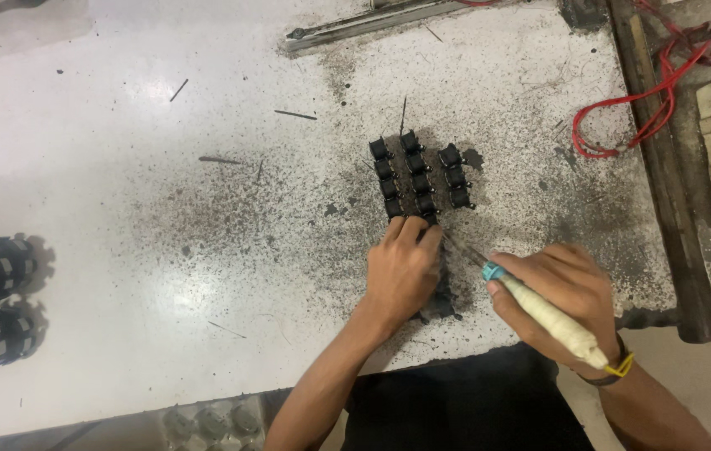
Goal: The person arranges black electrical switch components into rows on a workbench, moving them from a plastic tray and loose piles. The person then uses a soldering iron to solder the terminals of each component in the rows, working through them one at a time.
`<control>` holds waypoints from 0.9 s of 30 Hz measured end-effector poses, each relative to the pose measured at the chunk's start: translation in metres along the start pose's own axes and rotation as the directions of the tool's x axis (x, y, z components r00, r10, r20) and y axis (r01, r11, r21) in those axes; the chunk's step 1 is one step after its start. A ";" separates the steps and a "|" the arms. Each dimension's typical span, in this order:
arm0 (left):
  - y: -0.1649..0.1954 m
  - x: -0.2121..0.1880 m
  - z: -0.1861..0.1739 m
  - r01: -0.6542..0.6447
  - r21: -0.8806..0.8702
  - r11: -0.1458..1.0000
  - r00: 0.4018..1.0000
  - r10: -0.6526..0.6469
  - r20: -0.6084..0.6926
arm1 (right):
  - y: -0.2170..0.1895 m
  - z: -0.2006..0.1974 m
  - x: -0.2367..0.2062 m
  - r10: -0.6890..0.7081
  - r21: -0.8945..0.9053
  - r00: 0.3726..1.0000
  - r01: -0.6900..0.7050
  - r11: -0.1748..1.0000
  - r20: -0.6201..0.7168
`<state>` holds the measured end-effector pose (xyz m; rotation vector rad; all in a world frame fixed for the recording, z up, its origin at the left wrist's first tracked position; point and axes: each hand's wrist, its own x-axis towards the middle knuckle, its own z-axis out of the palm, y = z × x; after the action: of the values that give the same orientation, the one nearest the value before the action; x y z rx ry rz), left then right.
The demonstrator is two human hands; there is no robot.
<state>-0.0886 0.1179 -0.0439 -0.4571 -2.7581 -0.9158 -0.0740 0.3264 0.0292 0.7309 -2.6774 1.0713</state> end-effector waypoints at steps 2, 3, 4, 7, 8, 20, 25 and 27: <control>0.001 -0.001 -0.002 0.002 -0.024 1.000 0.999 -0.003 -0.035 | 0.003 -0.003 -0.001 -0.030 -0.042 0.999 0.031 0.999 0.029; 0.002 -0.001 -0.004 -0.001 -0.036 0.999 0.999 -0.001 -0.055 | 0.006 -0.004 -0.002 -0.006 -0.037 0.999 0.007 0.999 0.035; 0.002 -0.003 -0.008 0.052 -0.072 0.996 0.996 -0.058 -0.070 | 0.010 -0.005 -0.005 0.019 -0.032 0.999 -0.018 0.999 0.042; 0.000 -0.014 -0.025 0.115 -0.103 0.988 0.979 -0.130 -0.156 | 0.025 -0.007 -0.017 0.224 0.195 0.973 -0.209 0.958 -0.055; 0.000 -0.019 -0.030 0.089 -0.057 0.994 0.972 -0.100 -0.214 | 0.027 -0.006 -0.024 0.243 0.238 0.967 -0.217 0.947 -0.083; 0.013 -0.030 -0.009 0.038 -0.022 0.999 0.990 -0.041 -0.136 | 0.025 0.006 -0.057 0.219 0.298 0.967 -0.173 0.939 -0.131; 0.015 -0.028 -0.009 0.032 -0.025 0.999 0.993 -0.034 -0.114 | 0.022 0.005 -0.053 0.159 0.229 0.983 -0.135 0.964 -0.090; 0.015 -0.027 -0.010 0.035 -0.019 0.999 0.994 -0.037 -0.101 | 0.021 0.004 -0.052 0.156 0.253 0.984 -0.131 0.959 -0.081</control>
<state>-0.0571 0.1168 -0.0359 -0.3551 -2.6772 -0.9445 -0.0395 0.3564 -0.0027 0.5085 -2.5730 1.4570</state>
